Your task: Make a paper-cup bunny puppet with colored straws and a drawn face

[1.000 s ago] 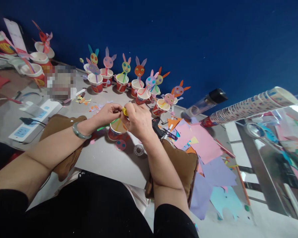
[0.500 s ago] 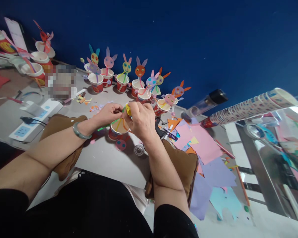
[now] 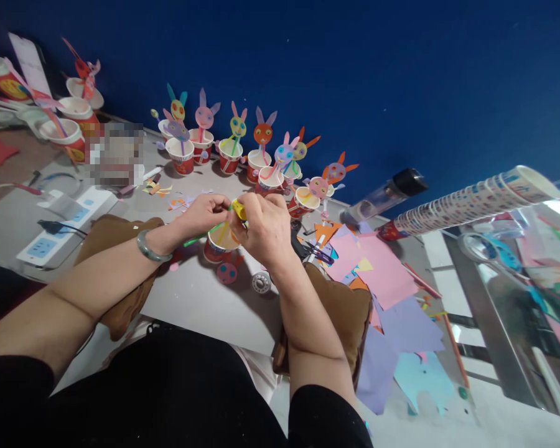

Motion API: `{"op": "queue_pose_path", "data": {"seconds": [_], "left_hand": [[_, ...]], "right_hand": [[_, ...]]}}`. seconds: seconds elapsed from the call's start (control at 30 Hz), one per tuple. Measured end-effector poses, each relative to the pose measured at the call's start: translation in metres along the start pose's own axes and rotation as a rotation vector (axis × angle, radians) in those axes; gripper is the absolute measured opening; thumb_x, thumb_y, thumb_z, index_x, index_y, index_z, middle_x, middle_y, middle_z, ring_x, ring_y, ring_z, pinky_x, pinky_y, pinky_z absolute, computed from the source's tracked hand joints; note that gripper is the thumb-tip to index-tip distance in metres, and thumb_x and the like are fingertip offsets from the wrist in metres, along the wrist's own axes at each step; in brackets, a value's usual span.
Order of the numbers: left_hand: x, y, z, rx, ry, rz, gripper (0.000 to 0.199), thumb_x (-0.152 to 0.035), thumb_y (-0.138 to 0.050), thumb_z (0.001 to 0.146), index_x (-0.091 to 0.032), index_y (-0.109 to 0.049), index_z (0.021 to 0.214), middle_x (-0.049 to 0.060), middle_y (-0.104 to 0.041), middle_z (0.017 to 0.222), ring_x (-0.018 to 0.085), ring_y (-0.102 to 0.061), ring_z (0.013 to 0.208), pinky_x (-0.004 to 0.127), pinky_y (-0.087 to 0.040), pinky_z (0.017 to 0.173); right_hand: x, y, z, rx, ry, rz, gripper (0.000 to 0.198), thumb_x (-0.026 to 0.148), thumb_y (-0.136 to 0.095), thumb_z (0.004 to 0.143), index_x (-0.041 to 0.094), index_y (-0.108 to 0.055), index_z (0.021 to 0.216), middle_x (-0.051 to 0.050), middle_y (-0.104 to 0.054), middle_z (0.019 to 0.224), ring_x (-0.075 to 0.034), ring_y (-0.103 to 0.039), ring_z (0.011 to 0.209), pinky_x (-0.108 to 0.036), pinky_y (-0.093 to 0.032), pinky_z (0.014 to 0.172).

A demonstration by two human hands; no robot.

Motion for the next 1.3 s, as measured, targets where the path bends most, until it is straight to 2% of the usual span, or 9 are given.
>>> {"op": "queue_pose_path", "data": {"seconds": [0.17,0.33,0.43,0.6,0.77,0.93,1.17,1.3], "left_hand": [[0.000,0.001,0.001,-0.004,-0.035,0.026,0.006,-0.019,-0.066,0.069,-0.014,-0.064,0.070,-0.005,-0.057,0.060,0.007,-0.048,0.058,0.021,-0.037,0.057],[-0.002,-0.005,-0.001,0.056,-0.046,-0.013,0.015,-0.027,-0.071,0.071,-0.014,-0.064,0.071,-0.004,-0.057,0.060,0.008,-0.049,0.058,0.021,-0.037,0.057],[-0.001,-0.003,0.000,0.030,-0.049,0.016,0.012,-0.025,-0.069,0.069,-0.014,-0.064,0.070,-0.005,-0.056,0.059,0.008,-0.048,0.057,0.022,-0.037,0.056],[0.002,0.001,0.002,-0.007,-0.059,0.000,0.009,-0.022,-0.067,0.068,-0.014,-0.064,0.070,-0.004,-0.058,0.060,0.008,-0.048,0.059,0.021,-0.037,0.057],[0.002,-0.003,0.000,0.019,-0.015,-0.043,0.016,-0.028,-0.068,0.067,-0.014,-0.064,0.072,-0.004,-0.057,0.060,0.008,-0.049,0.059,0.022,-0.036,0.056],[-0.002,0.001,0.001,-0.022,-0.048,0.011,0.010,-0.023,-0.066,0.066,-0.013,-0.064,0.070,-0.004,-0.057,0.062,0.008,-0.047,0.059,0.022,-0.036,0.056],[0.001,-0.001,0.001,0.017,-0.015,0.022,0.009,-0.022,-0.067,0.070,-0.015,-0.062,0.071,-0.006,-0.055,0.058,0.007,-0.046,0.057,0.021,-0.037,0.057],[0.002,0.001,0.004,-0.002,-0.051,0.042,0.007,-0.021,-0.065,0.067,-0.014,-0.063,0.069,-0.005,-0.056,0.061,0.008,-0.048,0.059,0.022,-0.039,0.059]], "right_hand": [[0.002,-0.012,-0.001,0.084,0.019,0.001,0.003,0.023,-0.054,0.096,0.022,-0.057,0.096,-0.001,-0.067,0.074,-0.018,-0.055,0.065,-0.035,-0.042,0.080],[-0.009,-0.006,-0.001,0.014,-0.044,-0.010,0.009,0.023,-0.054,0.097,0.022,-0.056,0.105,-0.003,-0.072,0.086,-0.020,-0.059,0.071,-0.038,-0.041,0.084],[-0.003,-0.002,-0.001,-0.013,-0.013,0.012,0.009,0.023,-0.056,0.095,0.022,-0.056,0.104,-0.003,-0.072,0.085,-0.019,-0.060,0.071,-0.037,-0.042,0.084],[0.002,-0.009,-0.001,0.032,0.031,-0.006,0.004,0.022,-0.056,0.095,0.022,-0.055,0.099,0.000,-0.069,0.075,-0.018,-0.056,0.065,-0.035,-0.042,0.082],[-0.003,-0.005,0.000,0.006,-0.013,-0.024,0.007,0.024,-0.055,0.097,0.022,-0.056,0.104,-0.002,-0.071,0.083,-0.018,-0.058,0.067,-0.036,-0.041,0.084],[0.002,-0.011,-0.001,0.063,0.013,0.019,0.005,0.024,-0.055,0.096,0.022,-0.056,0.100,-0.001,-0.069,0.078,-0.018,-0.057,0.067,-0.036,-0.041,0.085],[-0.006,-0.006,-0.001,0.007,-0.048,0.028,0.012,0.026,-0.055,0.097,0.022,-0.056,0.108,-0.003,-0.073,0.087,-0.019,-0.060,0.071,-0.038,-0.040,0.087],[0.000,-0.011,-0.001,0.057,-0.024,0.066,0.009,0.025,-0.055,0.098,0.022,-0.056,0.106,-0.004,-0.074,0.089,-0.019,-0.061,0.073,-0.038,-0.040,0.088]]}}
Point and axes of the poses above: each hand's wrist, its own z-axis towards the middle knuckle, its own y-axis out of the back of the hand, x = y × z, the point moved 8 cm from there along z, towards the middle knuckle
